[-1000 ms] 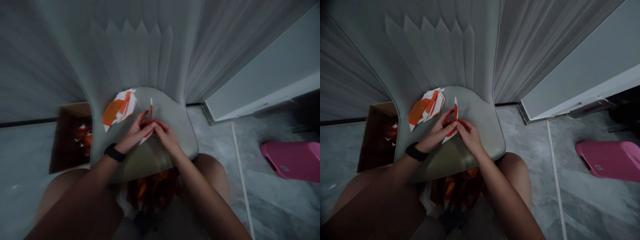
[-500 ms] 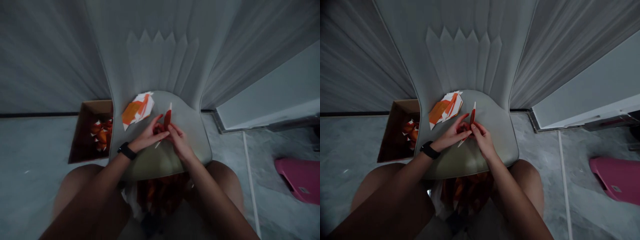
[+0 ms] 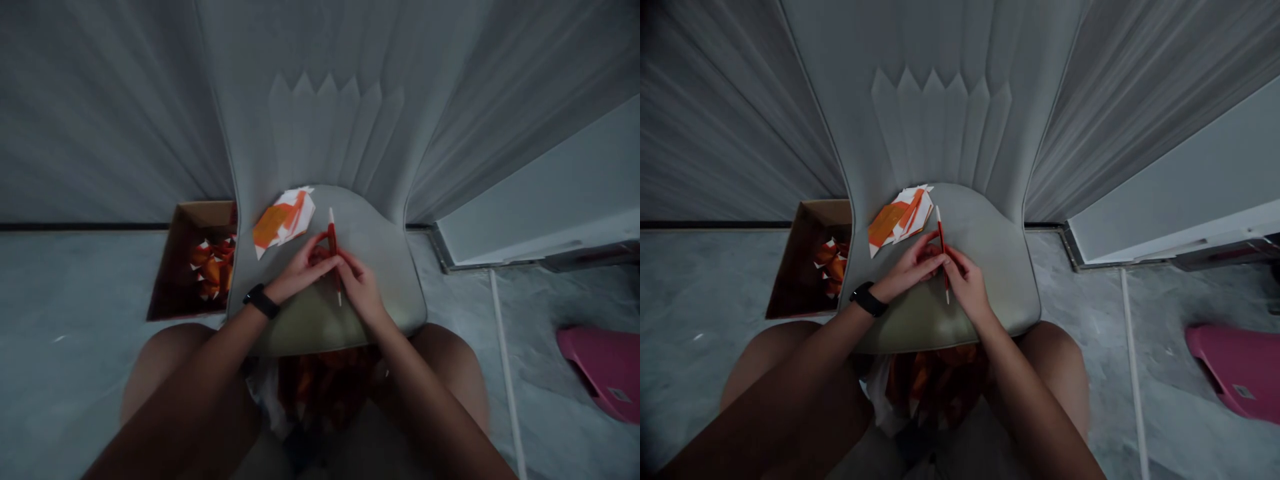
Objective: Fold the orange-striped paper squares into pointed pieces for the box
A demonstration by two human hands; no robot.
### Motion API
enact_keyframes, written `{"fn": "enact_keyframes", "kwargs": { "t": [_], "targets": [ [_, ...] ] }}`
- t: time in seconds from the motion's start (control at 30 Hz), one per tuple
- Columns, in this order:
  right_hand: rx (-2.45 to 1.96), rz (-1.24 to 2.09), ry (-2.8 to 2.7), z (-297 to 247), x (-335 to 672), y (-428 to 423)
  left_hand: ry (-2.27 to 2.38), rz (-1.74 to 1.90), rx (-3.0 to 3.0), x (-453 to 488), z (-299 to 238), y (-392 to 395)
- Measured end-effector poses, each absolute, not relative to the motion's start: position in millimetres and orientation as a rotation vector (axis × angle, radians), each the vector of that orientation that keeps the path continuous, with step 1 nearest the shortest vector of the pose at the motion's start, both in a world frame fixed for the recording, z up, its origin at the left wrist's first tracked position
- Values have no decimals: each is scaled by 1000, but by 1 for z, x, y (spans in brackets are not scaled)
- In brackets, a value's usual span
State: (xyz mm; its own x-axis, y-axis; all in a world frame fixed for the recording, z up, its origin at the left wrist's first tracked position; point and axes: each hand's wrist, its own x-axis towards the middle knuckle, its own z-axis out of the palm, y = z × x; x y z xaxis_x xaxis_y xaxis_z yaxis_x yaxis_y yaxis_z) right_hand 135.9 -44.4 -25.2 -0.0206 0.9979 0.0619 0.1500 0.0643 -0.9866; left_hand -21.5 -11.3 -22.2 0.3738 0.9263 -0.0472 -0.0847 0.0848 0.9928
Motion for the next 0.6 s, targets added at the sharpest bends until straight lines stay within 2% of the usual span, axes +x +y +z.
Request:
{"fn": "enact_keyframes", "kwargs": {
  "t": [0.27,0.6],
  "targets": [
    [-1244,993,-1535,-21,133,-47,922,909,1040,-24,-27,-8],
    [-1402,987,-1482,-16,132,-47,970,994,1135,-23,-33,-8]
  ]
}}
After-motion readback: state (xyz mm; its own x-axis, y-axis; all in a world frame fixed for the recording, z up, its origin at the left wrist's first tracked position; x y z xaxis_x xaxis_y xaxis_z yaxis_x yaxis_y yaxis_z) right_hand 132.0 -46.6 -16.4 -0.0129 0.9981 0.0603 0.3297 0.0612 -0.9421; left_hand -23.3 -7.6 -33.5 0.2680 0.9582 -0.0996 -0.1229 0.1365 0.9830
